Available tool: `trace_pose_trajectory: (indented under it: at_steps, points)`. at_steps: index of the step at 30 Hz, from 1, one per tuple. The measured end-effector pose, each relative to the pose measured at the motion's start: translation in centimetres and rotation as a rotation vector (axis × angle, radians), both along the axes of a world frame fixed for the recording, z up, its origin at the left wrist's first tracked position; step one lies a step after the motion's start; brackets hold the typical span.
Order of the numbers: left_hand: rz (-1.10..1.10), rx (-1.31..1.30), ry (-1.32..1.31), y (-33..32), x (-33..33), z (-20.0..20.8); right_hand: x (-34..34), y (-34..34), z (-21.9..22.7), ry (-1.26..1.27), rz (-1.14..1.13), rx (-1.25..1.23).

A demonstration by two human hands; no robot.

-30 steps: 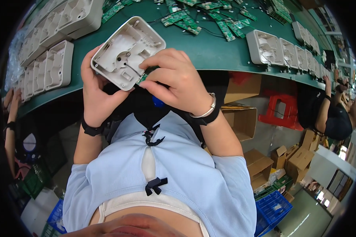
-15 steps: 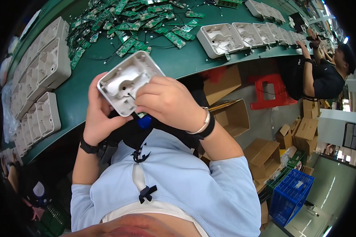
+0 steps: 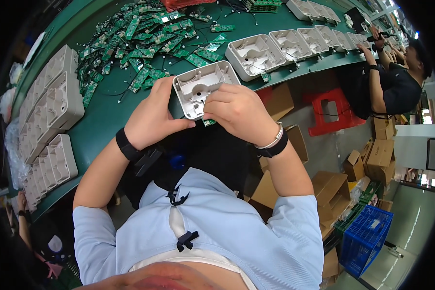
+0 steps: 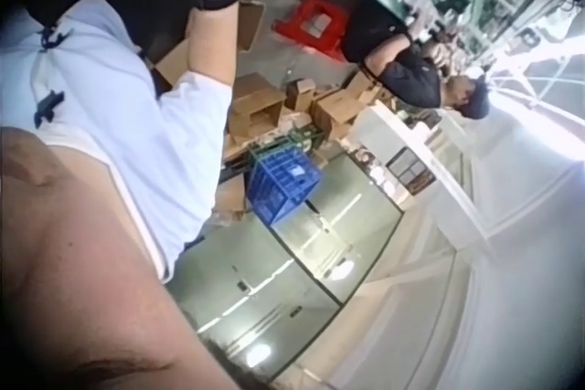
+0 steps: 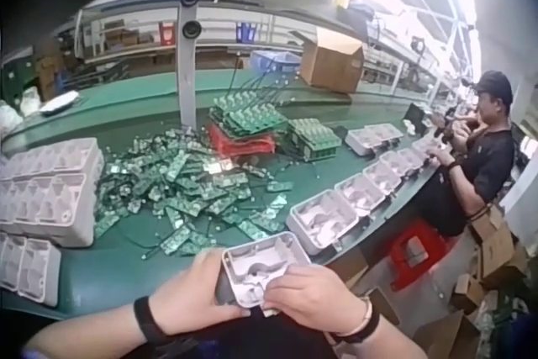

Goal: Assemble electronic components into plastic housings.

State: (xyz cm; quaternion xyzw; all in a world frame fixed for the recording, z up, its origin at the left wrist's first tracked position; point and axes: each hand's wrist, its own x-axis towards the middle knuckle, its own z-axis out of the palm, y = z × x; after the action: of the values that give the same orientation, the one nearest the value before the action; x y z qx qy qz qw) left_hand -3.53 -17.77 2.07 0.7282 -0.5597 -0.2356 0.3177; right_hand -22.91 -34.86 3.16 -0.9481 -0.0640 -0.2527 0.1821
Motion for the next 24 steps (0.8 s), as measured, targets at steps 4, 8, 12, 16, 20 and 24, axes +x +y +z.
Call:
trace_pose_trajectory:
  at_steps: [4,8,12,16,20,24]
  points:
    - [0.027,0.01,-0.089,-1.3,0.0,0.4,0.4,-1.6,0.0,0.031,-0.006,-0.029]
    - [0.078,-0.038,-0.176,-2.3,0.8,-0.6,1.4,-2.7,-0.4,0.035,-0.027,-0.053]
    - [0.114,-0.089,-0.177,-2.2,0.9,-1.1,1.9,-2.6,0.3,0.031,-0.063,-0.108]
    - [0.109,-0.157,-0.161,-1.6,0.9,-1.0,2.3,-3.7,2.6,-0.007,-0.137,-0.115]
    - [0.102,-0.238,-0.167,-1.7,0.8,-1.3,5.3,-7.5,6.5,0.182,-0.318,-0.219]
    - [0.072,-0.295,-0.19,-2.3,0.9,-2.6,11.3,-14.2,4.5,0.472,-0.431,-0.335]
